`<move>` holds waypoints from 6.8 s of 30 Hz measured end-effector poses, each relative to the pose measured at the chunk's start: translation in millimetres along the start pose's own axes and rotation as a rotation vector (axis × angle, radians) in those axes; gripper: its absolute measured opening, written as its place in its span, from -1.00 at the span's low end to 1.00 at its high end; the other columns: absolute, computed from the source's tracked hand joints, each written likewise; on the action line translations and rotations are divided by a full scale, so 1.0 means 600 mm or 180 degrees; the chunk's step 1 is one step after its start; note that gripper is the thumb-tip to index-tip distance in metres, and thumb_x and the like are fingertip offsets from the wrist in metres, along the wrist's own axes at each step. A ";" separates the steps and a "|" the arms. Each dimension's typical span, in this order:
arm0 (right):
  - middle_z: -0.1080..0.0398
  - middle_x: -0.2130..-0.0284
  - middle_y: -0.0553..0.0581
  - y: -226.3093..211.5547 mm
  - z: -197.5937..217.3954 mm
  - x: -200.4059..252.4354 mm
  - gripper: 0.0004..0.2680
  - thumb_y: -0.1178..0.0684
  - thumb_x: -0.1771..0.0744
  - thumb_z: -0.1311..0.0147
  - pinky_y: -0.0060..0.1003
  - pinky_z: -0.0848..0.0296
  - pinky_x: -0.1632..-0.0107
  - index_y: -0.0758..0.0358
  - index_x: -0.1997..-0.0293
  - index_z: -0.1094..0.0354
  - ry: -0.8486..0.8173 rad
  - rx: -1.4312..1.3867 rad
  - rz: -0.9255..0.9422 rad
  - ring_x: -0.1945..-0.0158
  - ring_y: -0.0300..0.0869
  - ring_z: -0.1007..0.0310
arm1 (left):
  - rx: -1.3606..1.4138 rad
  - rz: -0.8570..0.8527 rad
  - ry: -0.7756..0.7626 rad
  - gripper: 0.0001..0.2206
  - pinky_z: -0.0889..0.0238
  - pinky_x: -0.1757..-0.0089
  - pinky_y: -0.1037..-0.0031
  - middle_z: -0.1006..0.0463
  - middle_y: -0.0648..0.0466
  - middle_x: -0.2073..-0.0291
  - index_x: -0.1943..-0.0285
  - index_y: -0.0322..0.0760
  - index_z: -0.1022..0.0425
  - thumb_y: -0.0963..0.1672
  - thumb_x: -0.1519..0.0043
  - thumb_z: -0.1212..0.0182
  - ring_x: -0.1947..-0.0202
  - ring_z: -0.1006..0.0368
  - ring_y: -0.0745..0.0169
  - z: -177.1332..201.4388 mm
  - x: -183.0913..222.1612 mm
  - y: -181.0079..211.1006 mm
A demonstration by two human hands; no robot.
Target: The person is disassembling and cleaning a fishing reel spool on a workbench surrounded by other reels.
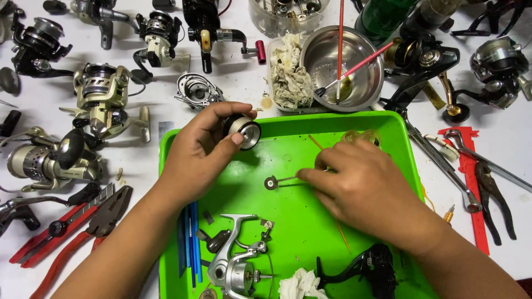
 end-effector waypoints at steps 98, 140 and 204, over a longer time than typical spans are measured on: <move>-0.28 0.54 0.10 0.083 0.115 0.097 -0.90 0.16 -0.39 0.10 -0.36 -0.21 0.50 0.34 0.10 -0.32 0.0802 -0.3841 -0.1869 0.55 -0.23 -0.24 | 0.0866 0.0846 -0.0830 -0.49 -0.60 0.16 0.47 -0.52 -0.02 -0.09 -0.36 -0.20 -0.37 -0.16 -0.17 -0.30 0.20 -0.54 0.27 -0.079 -0.054 0.019; -0.54 0.14 0.35 0.060 0.116 -0.055 -0.93 0.23 -0.38 0.03 -0.21 -0.61 -0.11 0.39 0.09 -0.35 0.1987 -0.1692 -0.0342 0.03 0.03 -0.67 | 0.0854 0.0877 0.0189 -0.58 -0.62 0.18 0.57 -0.59 0.03 0.08 -0.13 -0.30 -0.41 -0.20 -0.08 -0.41 0.38 -0.45 0.56 -0.062 -0.092 0.023; -0.56 0.15 0.32 0.035 0.111 -0.073 -0.93 0.30 -0.36 -0.04 -0.12 -0.61 -0.06 0.45 0.11 -0.41 0.1768 -0.1462 0.0022 0.10 0.08 -0.65 | 0.0794 0.0870 -0.0468 -0.59 -0.61 0.06 0.46 -0.60 0.03 0.08 -0.29 -0.28 -0.39 -0.15 -0.24 -0.21 0.25 -0.63 0.30 -0.076 -0.087 0.023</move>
Point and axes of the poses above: each hand's wrist, its own x-axis away from the middle knuckle, its own z-axis out of the back of the hand, y = z × x, the point moved 8 cm from there along -x, towards the middle knuckle
